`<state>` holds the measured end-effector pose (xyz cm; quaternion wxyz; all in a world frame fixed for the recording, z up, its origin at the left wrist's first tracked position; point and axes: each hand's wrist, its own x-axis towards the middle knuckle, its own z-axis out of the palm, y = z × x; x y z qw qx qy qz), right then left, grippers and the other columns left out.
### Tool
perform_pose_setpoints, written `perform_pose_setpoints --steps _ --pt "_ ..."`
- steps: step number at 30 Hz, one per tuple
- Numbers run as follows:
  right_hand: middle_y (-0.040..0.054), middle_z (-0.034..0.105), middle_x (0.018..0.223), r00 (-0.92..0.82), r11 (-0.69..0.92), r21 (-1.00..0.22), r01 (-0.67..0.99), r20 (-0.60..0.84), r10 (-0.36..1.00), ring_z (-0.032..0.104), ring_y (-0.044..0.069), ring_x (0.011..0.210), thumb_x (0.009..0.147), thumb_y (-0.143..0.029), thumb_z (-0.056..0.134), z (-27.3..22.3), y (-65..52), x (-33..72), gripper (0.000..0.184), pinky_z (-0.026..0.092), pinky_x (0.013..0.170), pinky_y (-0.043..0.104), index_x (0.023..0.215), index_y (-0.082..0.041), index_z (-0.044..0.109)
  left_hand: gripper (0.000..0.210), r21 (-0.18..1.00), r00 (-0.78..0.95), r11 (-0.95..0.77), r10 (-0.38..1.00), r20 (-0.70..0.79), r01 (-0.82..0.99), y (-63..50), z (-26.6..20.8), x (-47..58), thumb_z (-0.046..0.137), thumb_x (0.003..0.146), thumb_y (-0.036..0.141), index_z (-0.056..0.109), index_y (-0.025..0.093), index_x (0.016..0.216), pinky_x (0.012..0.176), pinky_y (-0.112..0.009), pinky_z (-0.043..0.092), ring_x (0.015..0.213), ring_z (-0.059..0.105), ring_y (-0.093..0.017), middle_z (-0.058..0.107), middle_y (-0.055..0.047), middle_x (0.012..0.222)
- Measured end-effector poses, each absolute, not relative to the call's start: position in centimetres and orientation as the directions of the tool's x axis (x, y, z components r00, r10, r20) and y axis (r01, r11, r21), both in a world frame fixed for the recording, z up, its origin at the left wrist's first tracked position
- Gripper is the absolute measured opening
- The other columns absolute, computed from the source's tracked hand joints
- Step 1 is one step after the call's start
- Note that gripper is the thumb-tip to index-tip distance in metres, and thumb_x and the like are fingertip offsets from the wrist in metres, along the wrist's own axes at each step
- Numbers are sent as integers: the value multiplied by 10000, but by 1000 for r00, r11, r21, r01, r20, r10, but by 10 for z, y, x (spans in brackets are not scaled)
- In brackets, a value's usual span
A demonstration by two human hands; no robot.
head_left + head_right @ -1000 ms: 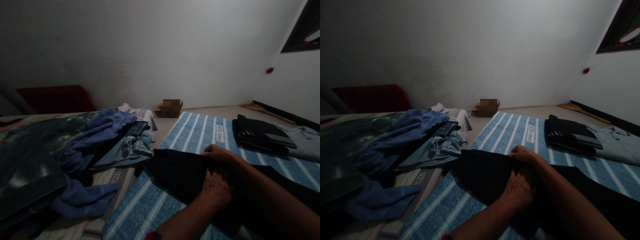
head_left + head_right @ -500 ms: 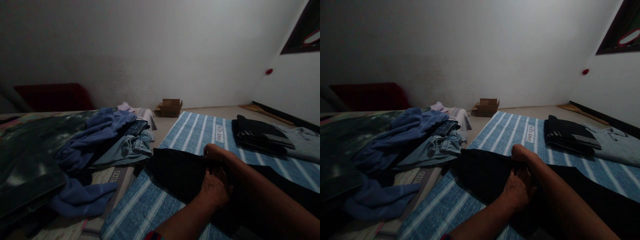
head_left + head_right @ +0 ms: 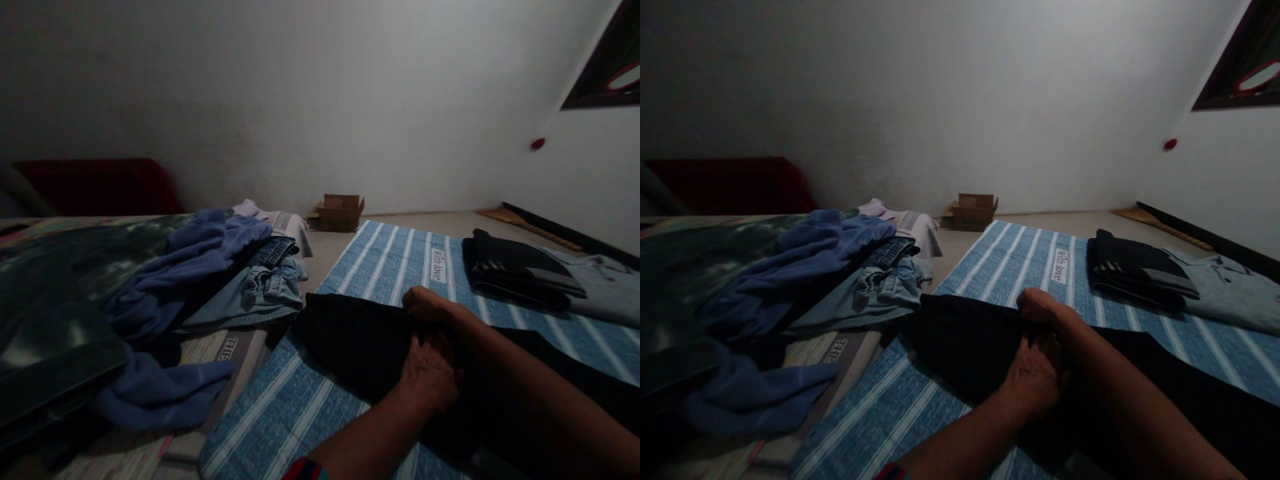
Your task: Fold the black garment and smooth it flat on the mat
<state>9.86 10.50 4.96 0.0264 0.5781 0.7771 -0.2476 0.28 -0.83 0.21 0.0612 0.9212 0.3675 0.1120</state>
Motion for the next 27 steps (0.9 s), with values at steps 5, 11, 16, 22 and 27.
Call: perform_pose_setpoints --steps 5,11,16,22,27 --pt "-23 536 603 -348 198 -490 849 -236 908 485 106 610 659 -179 522 39 104 109 85 354 522 185 665 -149 602 555 228 698 -713 699 157 663 -8 2 3 215 935 414 357 102 1371 1050 -545 264 1287 307 -301 402 -159 1397" --pt "-6 609 663 -380 174 -552 816 -284 880 526 123 630 649 -227 562 28 114 119 149 388 544 198 741 -155 655 586 245 637 -656 754 162 714 -11 6 2 272 912 470 383 107 1360 1043 -605 247 1297 277 -324 377 -170 1411" --pt "-8 571 531 -397 166 -519 838 -373 839 503 131 548 559 -172 577 28 121 130 76 370 517 224 579 -147 646 584 254 614 -630 775 146 734 -12 7 3 246 915 467 441 91 1318 1035 -627 242 1267 334 -327 420 -190 1375" --pt "-1 612 625 -421 203 -544 814 -314 851 530 136 613 612 -192 519 26 113 138 178 381 547 218 688 -150 674 621 265 606 -620 783 142 739 -11 0 4 280 898 507 397 101 1353 1063 -594 227 1295 315 -319 396 -173 1405" --pt "5 633 666 -431 209 -566 797 -291 854 552 141 647 613 -201 530 24 112 139 180 406 595 219 706 -148 676 738 267 512 -523 851 116 809 -11 -1 6 394 835 578 423 22 1320 1067 -538 266 1294 311 -353 391 -223 1397"
